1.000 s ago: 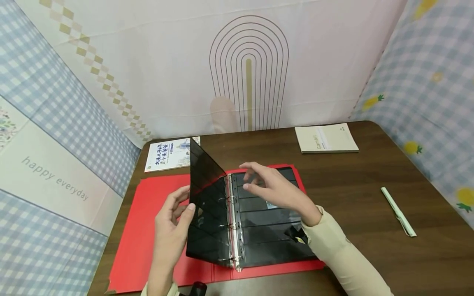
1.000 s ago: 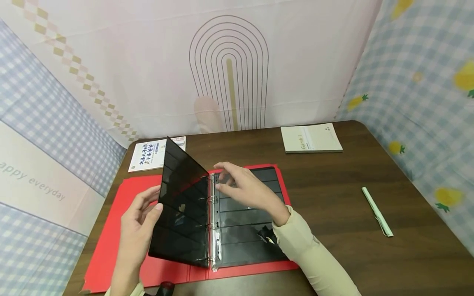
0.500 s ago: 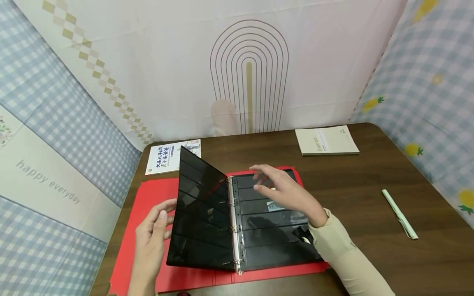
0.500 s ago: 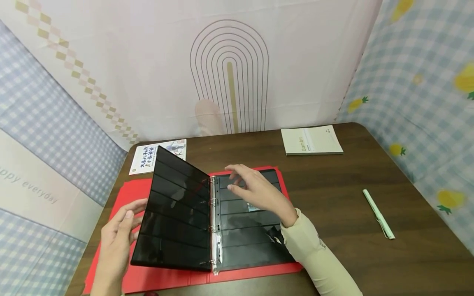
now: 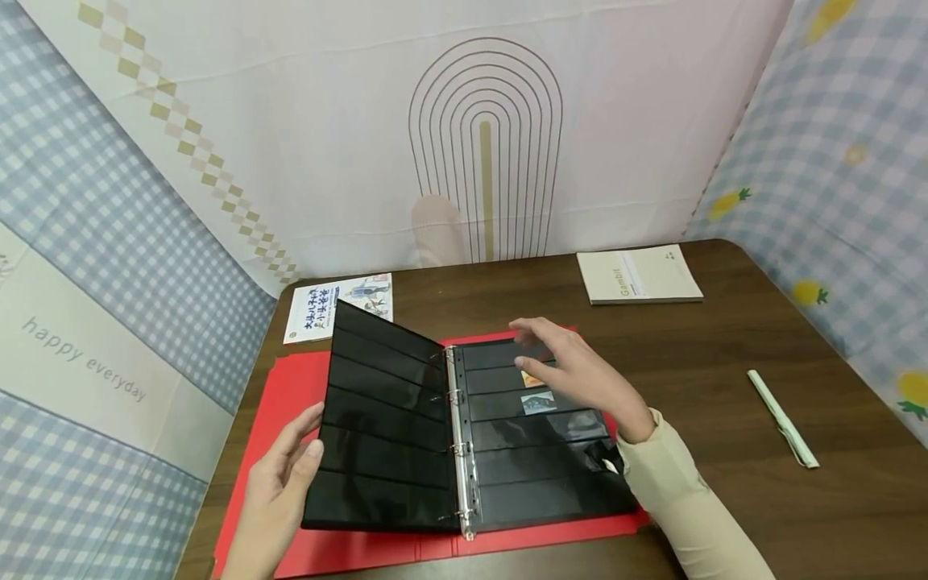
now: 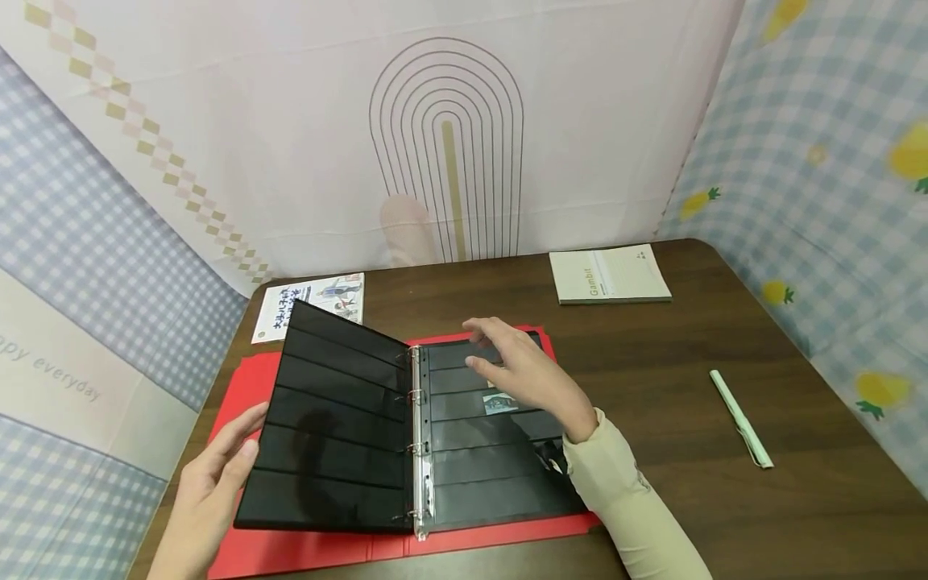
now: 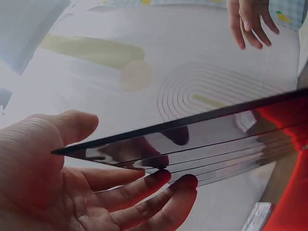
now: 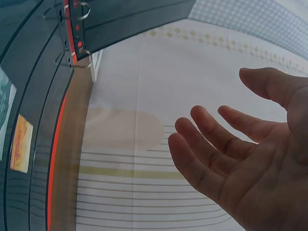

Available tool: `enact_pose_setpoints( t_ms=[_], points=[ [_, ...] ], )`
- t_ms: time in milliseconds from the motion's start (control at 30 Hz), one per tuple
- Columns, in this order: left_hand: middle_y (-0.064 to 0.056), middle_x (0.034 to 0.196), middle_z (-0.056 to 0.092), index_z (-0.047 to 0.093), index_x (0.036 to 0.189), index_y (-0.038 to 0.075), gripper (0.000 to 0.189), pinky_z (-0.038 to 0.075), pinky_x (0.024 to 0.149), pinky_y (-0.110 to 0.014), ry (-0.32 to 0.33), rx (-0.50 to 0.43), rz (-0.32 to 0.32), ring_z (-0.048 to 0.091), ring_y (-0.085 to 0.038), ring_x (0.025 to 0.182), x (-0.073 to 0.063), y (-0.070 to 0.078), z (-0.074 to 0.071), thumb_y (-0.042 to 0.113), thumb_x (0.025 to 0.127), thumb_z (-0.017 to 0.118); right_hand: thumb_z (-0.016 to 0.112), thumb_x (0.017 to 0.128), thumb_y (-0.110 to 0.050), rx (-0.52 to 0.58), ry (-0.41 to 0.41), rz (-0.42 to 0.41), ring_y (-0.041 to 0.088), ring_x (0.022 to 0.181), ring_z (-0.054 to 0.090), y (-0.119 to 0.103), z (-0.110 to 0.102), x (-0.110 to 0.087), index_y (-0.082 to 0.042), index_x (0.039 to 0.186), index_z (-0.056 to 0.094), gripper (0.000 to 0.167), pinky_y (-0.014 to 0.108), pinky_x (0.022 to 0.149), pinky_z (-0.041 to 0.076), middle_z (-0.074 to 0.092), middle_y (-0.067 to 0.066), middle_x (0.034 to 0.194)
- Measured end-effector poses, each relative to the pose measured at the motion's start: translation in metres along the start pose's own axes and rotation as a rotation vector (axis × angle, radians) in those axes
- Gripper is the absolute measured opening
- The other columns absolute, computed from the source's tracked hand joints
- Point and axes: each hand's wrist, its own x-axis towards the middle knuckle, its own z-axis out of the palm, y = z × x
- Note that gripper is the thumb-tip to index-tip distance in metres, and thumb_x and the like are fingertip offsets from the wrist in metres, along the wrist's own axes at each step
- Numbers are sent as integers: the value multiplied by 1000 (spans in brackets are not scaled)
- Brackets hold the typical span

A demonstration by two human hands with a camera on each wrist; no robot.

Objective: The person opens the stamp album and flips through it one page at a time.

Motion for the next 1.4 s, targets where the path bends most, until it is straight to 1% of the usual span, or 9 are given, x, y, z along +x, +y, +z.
enact_pose_setpoints(
  t_ms=[100, 300, 400, 500, 633, 733, 1033, 1133, 1400],
  points=[
    [-17, 148, 49, 45, 151, 7, 45, 36, 94, -4, 21, 8, -38, 46, 3, 124, 0, -7, -3, 19, 108, 50, 67, 100, -18, -17, 4, 0, 33, 115, 60, 4, -3, -1, -4, 145, 49, 50, 51, 92, 51, 61, 12, 129],
    [-22, 147, 48, 43, 151, 2, 47, 35, 91, -2, 37, 18, -124, 45, -31, 134, 0, -20, -7, 22, 109, 49, 67, 100, -17, -35, 5, 27, 34, 127, 54, 10, -9, -2, -3, 146, 48, 52, 55, 99, 46, 56, 16, 140],
    [-24, 148, 45, 40, 151, 0, 50, 35, 89, -1, 36, -1, -170, 40, -39, 138, -1, -26, -9, 25, 109, 48, 68, 98, -16, -35, 1, 39, 36, 128, 53, 14, -11, -1, -2, 146, 48, 53, 55, 102, 45, 56, 17, 140],
    [-26, 148, 44, 39, 152, -1, 52, 35, 87, 0, 42, 5, -204, 41, -34, 137, -3, -33, -10, 28, 109, 47, 70, 97, -14, -38, -8, 60, 37, 131, 51, 18, -12, 0, -1, 146, 47, 56, 57, 104, 42, 54, 18, 143],
    [-31, 140, 50, 42, 148, -7, 49, 37, 87, 0, 106, 32, -191, 54, 2, 118, -4, -46, -8, 21, 108, 49, 72, 95, -13, -44, -24, 99, 37, 134, 48, 23, -13, 1, 0, 148, 45, 60, 58, 107, 39, 51, 18, 146],
    [-35, 135, 52, 45, 145, -11, 46, 38, 87, -1, 156, 28, -188, 46, 22, 102, -4, -55, -4, 14, 107, 51, 73, 94, -13, -45, -25, 129, 37, 134, 47, 28, -15, 1, -1, 148, 45, 62, 59, 108, 38, 51, 18, 147],
    [-31, 140, 51, 42, 148, -7, 51, 37, 80, -1, 125, 57, -394, 42, 21, 95, 2, -70, -4, 26, 109, 46, 74, 92, -11, -40, -48, 184, 38, 137, 44, 40, -17, 3, -1, 150, 42, 67, 60, 109, 36, 48, 18, 149],
    [-30, 136, 56, 48, 144, -8, 48, 39, 77, -5, 164, 62, -400, 45, 20, 92, 3, -75, -2, 24, 109, 46, 75, 91, -10, -34, -58, 201, 39, 137, 44, 44, -18, 3, -1, 151, 42, 69, 60, 108, 37, 48, 20, 149],
    [-26, 115, 66, 57, 128, -16, 38, 42, 71, -11, 280, 87, -354, 49, 9, 84, 7, -89, 8, 12, 102, 55, 75, 90, -6, -42, -74, 239, 42, 137, 43, 61, -14, 4, 1, 150, 41, 70, 60, 106, 39, 47, 24, 148]
  ],
)
